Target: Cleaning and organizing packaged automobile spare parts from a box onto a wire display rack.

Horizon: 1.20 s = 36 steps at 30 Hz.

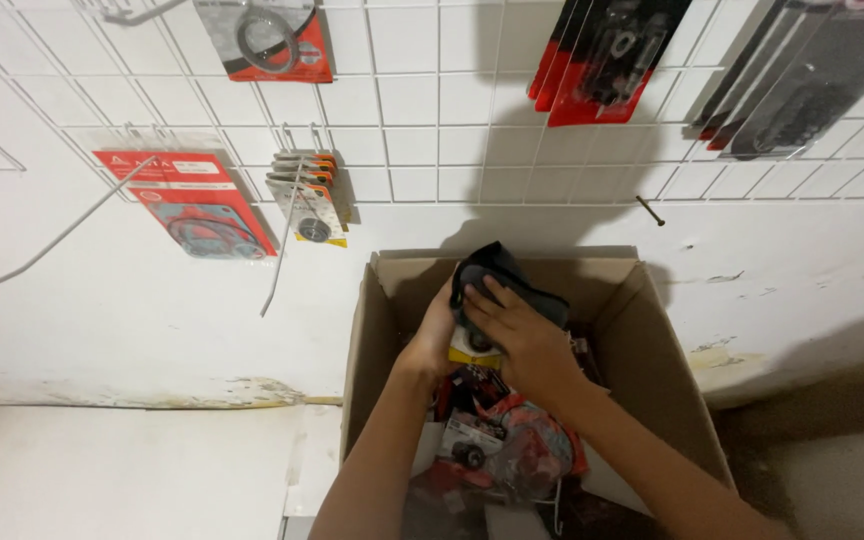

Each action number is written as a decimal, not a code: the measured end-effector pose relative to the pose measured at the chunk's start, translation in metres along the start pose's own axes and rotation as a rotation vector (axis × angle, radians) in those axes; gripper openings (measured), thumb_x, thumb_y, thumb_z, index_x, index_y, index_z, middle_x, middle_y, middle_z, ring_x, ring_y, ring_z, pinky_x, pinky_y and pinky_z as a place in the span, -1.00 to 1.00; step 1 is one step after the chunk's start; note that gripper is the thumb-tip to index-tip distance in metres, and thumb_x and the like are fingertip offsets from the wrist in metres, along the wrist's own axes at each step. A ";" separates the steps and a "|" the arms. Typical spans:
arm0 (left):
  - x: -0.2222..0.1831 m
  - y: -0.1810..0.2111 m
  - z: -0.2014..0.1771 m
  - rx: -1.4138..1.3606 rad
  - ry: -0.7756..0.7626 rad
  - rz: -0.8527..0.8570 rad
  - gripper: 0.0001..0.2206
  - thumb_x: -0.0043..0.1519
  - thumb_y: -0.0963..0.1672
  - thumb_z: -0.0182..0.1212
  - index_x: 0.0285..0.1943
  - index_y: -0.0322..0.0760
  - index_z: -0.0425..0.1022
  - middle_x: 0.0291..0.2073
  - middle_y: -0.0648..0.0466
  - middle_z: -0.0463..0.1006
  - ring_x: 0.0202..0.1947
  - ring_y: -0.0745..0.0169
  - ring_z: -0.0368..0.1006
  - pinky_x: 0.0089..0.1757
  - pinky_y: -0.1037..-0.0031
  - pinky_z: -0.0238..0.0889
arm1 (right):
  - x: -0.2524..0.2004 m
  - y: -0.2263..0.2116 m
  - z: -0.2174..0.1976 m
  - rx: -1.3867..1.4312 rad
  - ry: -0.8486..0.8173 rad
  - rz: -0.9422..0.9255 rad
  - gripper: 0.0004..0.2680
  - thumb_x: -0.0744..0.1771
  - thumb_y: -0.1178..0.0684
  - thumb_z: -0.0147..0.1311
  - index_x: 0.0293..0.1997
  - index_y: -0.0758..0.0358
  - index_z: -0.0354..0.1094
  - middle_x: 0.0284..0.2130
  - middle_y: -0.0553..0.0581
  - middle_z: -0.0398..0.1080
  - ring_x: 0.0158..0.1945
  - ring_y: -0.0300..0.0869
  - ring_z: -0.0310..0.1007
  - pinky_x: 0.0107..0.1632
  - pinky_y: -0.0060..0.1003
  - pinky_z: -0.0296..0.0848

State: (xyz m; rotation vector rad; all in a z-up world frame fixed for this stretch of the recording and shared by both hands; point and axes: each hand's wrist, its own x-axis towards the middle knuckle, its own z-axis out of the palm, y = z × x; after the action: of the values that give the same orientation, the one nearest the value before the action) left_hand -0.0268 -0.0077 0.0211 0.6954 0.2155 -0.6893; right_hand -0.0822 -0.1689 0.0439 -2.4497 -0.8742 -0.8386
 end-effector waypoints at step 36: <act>0.024 -0.010 0.011 -0.269 0.293 0.547 -0.21 0.22 0.37 -0.31 0.12 -0.18 0.54 -0.02 -0.02 0.63 -0.07 0.19 0.46 -0.05 0.37 0.38 | -0.013 -0.039 0.001 -0.176 -0.170 0.140 -0.64 0.25 0.36 0.04 0.20 0.52 0.34 0.12 0.45 0.42 0.36 0.20 0.25 0.41 0.04 0.19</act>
State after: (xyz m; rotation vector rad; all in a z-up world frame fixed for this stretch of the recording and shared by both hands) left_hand -0.0155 -0.0325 0.0152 0.5576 0.3620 -0.0299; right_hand -0.1155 -0.1456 0.0412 -2.7321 -0.7010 -0.6912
